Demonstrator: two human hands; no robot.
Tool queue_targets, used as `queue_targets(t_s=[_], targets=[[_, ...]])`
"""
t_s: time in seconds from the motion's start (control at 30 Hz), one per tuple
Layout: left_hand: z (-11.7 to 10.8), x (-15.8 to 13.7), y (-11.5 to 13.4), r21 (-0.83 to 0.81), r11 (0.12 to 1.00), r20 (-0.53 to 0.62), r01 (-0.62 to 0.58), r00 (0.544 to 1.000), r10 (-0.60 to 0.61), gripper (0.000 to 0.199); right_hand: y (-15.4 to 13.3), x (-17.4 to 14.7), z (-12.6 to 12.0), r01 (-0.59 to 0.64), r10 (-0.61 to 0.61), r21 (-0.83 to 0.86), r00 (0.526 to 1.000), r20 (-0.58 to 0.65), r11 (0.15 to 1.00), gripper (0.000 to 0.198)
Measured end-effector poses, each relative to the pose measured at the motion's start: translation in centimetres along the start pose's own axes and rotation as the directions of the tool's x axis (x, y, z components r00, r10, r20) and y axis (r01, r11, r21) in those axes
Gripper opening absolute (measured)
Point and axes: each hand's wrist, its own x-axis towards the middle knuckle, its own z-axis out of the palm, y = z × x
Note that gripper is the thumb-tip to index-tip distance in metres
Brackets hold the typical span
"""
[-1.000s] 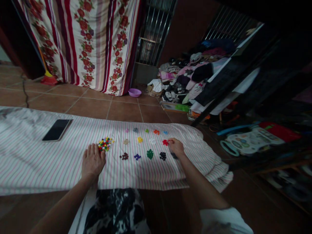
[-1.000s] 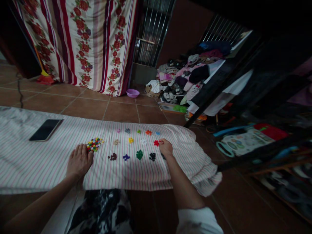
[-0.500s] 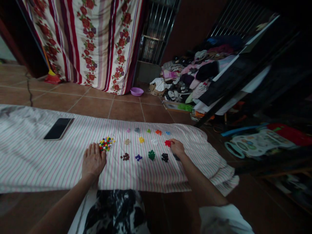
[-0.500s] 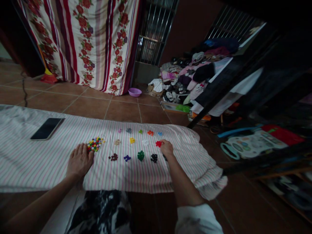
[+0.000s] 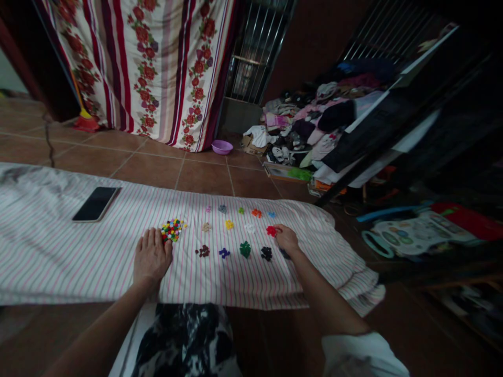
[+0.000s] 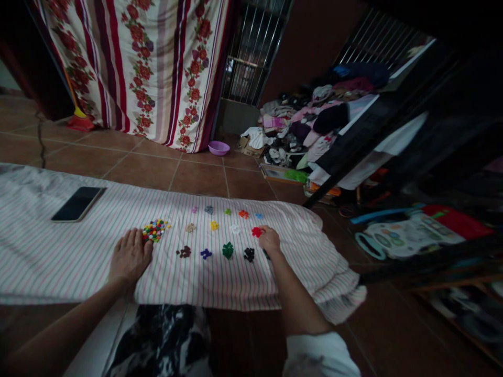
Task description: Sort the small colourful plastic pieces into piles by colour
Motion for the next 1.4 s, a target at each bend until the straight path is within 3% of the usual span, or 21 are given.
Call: queue_targets(t_s=[0.4, 0.5, 0.6, 0.8, 0.9, 0.97, 1.17, 1.27, 1.4], targets=[[-0.2, 0.3, 0.2, -0.015, 0.998, 0.046, 0.063, 0.997, -0.062, 0.065, -0.8, -0.1, 0.2, 0.048, -0.055, -0.113, 0.997, -0.060, 0.993, 0.037], [-0.4, 0.3, 0.3, -0.020, 0.997, 0.056, 0.072, 0.996, -0.071, 0.063, -2.2, -0.5, 0.2, 0.089, -0.102, -0.111, 0.988, -0.118, 0.990, 0.038], [-0.5, 0.3, 0.4, -0.027, 0.997, 0.064, 0.079, 0.995, -0.077, 0.061, -4.7, -1.1, 0.5, 0.205, -0.213, -0.064, 0.960, -0.180, 0.977, 0.037], [-0.5, 0.4, 0.4, -0.024, 0.996, 0.076, 0.081, 0.994, -0.079, 0.059, -11.9, -4.6, 2.7, 0.549, -0.530, 0.173, 0.835, -0.144, 0.818, 0.027], [-0.4, 0.4, 0.4, -0.028, 0.996, 0.084, 0.087, 0.993, -0.085, 0.058, -15.4, -7.7, 4.6, 0.669, -0.686, 0.276, 0.726, -0.045, 0.690, 0.025], [-0.3, 0.3, 0.3, -0.036, 0.996, 0.079, 0.080, 0.994, -0.077, 0.057, -17.4, -9.7, 6.0, 0.713, -0.760, 0.322, 0.649, 0.033, 0.623, 0.024], [-0.2, 0.2, 0.2, -0.053, 0.997, 0.071, 0.062, 0.996, -0.058, 0.057, -21.7, -13.0, 9.3, 0.797, -0.852, 0.302, 0.487, 0.191, 0.523, 0.022], [-0.2, 0.2, 0.2, -0.060, 0.996, 0.066, 0.060, 0.996, -0.056, 0.056, -22.9, -13.4, 10.3, 0.821, -0.859, 0.265, 0.452, 0.241, 0.506, 0.025], [-0.2, 0.2, 0.2, -0.057, 0.997, 0.068, 0.055, 0.996, -0.051, 0.056, -23.6, -13.5, 11.1, 0.824, -0.844, 0.217, 0.467, 0.264, 0.524, 0.029]])
